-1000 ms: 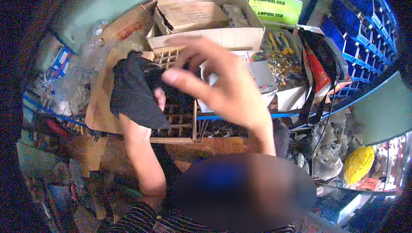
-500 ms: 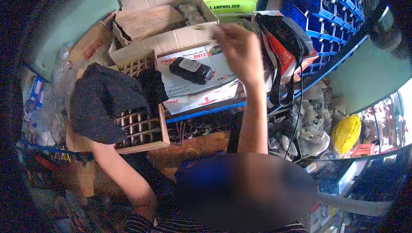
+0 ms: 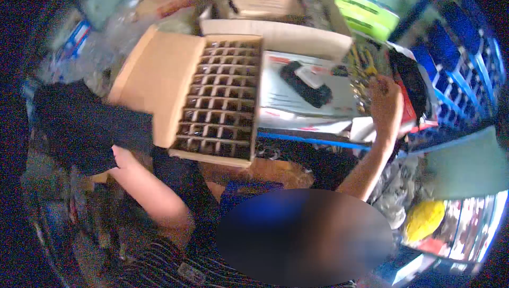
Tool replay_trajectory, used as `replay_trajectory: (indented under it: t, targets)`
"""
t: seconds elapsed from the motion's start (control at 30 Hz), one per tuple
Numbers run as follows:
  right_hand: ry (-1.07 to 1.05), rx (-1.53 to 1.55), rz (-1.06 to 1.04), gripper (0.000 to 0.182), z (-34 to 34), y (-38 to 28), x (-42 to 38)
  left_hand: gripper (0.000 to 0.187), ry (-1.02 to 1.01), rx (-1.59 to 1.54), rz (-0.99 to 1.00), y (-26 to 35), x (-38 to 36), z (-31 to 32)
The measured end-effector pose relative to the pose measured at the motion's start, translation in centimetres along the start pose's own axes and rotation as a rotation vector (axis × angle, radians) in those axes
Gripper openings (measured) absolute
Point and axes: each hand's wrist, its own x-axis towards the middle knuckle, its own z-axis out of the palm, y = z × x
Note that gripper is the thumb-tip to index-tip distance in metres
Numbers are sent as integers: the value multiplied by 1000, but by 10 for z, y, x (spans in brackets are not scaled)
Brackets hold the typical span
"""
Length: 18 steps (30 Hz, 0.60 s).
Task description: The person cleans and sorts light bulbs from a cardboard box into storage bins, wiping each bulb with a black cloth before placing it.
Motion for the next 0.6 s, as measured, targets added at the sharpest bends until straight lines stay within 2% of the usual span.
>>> replay_trajectory:
  t: [0.07, 0.13, 0.17, 0.2, 0.23, 0.27, 0.3, 0.33, 0.5, 0.6]
  targets:
    - [46, -66, -63, 29, 1, -66, -7, 33, 16, 5, -13, -3, 0, -2]
    - [4, 123, -293, 23, 19, -116, -18, 32, 19, 12, -18, -4, 1, -3]
    - [-114, 213, -197, 20, 22, -157, -34, 32, 20, 20, -17, -4, 1, -5]
    - [-127, 229, -372, 17, 39, -179, -44, 32, 15, 24, -14, -4, 0, -5]
    - [-253, 182, -386, 18, 51, -197, -52, 31, 13, 35, -20, -5, 1, -5]
    - [-380, 296, -474, 18, 65, -210, -57, 31, -2, 40, -11, -3, -1, -4]
    - [-425, 205, -524, 20, 72, -225, -58, 30, -15, 44, -1, -3, -3, -1]
    - [-450, 229, -659, 22, 83, -232, -54, 30, -24, 49, 8, -1, -2, 3]
    - [-515, 52, -672, 22, 124, -252, -9, 28, -49, 79, 46, 3, -1, 12]
    - [-505, -54, -846, 23, 150, -251, 20, 27, -63, 96, 76, 6, -1, 15]
